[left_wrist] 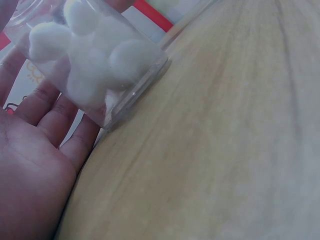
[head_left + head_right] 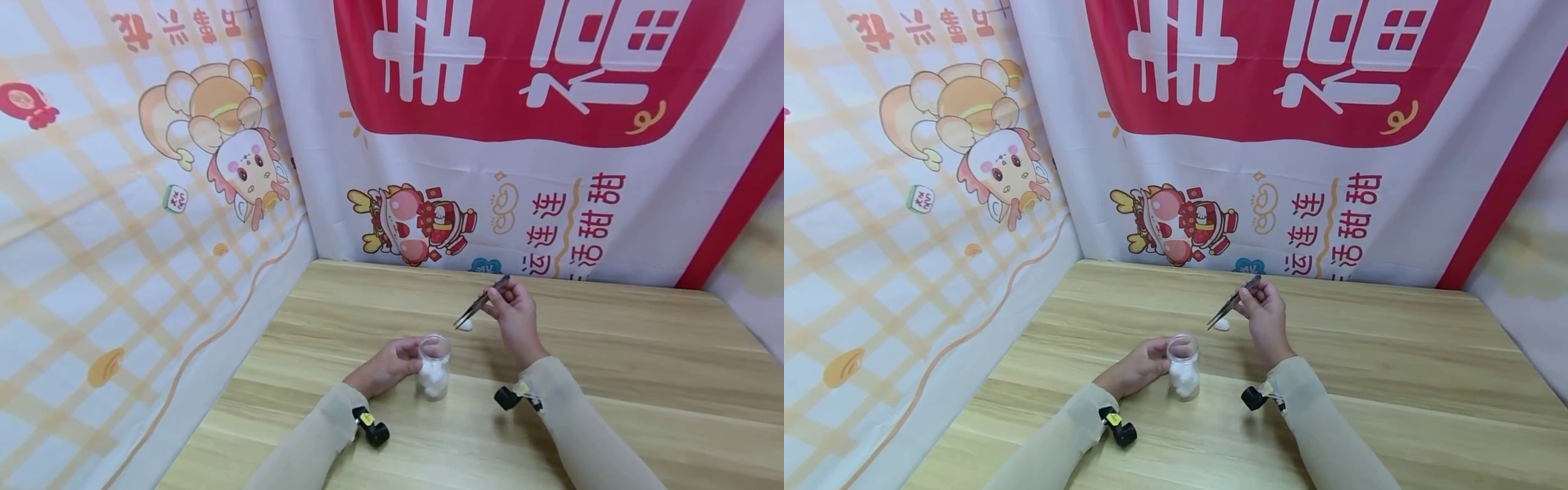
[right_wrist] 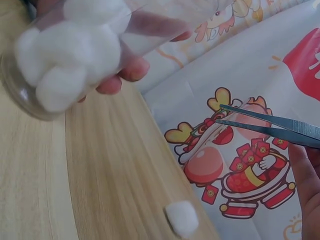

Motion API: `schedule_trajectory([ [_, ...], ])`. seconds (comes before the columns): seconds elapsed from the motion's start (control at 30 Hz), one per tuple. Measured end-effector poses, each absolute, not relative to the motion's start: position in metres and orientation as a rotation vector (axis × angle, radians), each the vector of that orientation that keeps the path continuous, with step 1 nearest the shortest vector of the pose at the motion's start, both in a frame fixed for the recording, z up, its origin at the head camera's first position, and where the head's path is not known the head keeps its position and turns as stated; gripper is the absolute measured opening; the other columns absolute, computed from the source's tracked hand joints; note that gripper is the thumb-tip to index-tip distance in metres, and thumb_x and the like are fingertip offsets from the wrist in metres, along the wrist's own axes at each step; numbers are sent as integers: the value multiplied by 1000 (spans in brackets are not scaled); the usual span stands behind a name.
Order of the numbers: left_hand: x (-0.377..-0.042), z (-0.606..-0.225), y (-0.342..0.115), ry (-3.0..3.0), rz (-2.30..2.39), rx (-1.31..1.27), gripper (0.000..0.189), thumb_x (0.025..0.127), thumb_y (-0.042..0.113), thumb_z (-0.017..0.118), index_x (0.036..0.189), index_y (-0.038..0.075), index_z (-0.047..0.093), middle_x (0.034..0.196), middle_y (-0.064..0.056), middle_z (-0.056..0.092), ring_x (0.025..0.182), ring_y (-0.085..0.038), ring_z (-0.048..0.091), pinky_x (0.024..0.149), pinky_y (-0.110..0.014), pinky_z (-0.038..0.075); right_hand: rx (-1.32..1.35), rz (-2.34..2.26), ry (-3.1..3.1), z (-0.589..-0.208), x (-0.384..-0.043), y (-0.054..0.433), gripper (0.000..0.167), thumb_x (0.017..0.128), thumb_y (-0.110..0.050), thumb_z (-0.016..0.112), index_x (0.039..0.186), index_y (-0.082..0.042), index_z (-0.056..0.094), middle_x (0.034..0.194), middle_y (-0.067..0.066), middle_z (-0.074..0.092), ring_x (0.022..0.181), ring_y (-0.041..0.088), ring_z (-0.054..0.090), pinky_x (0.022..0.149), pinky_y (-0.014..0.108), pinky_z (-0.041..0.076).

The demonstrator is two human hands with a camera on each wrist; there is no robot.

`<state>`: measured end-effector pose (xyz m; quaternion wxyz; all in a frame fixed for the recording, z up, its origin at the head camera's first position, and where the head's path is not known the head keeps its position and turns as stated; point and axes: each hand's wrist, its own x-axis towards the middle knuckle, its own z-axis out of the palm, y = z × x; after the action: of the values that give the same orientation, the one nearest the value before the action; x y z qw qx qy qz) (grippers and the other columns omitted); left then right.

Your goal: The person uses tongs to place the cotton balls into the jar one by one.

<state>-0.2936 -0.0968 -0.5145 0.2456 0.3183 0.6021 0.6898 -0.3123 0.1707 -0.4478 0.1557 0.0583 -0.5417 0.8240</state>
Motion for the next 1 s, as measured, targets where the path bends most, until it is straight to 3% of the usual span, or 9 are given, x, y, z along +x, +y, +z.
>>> schedule_trajectory([
  [0.73,-296,-516,-97,1601,1900,865,82,82,41,76,144,-1,42,144,-14,48,132,-26,43,109,-36,35,92,2264,-1646,-472,-333,186,20,96,-8,61,113,-5,51,109,13,58,104,22,61,89,34,53],
  [1.0,-298,-516,-96,1572,1905,897,77,85,38,73,144,-1,42,142,-21,48,135,-26,41,110,-37,34,81,2224,-1716,-475,-337,188,24,96,-11,61,116,-3,50,112,13,58,112,30,57,92,32,51],
])
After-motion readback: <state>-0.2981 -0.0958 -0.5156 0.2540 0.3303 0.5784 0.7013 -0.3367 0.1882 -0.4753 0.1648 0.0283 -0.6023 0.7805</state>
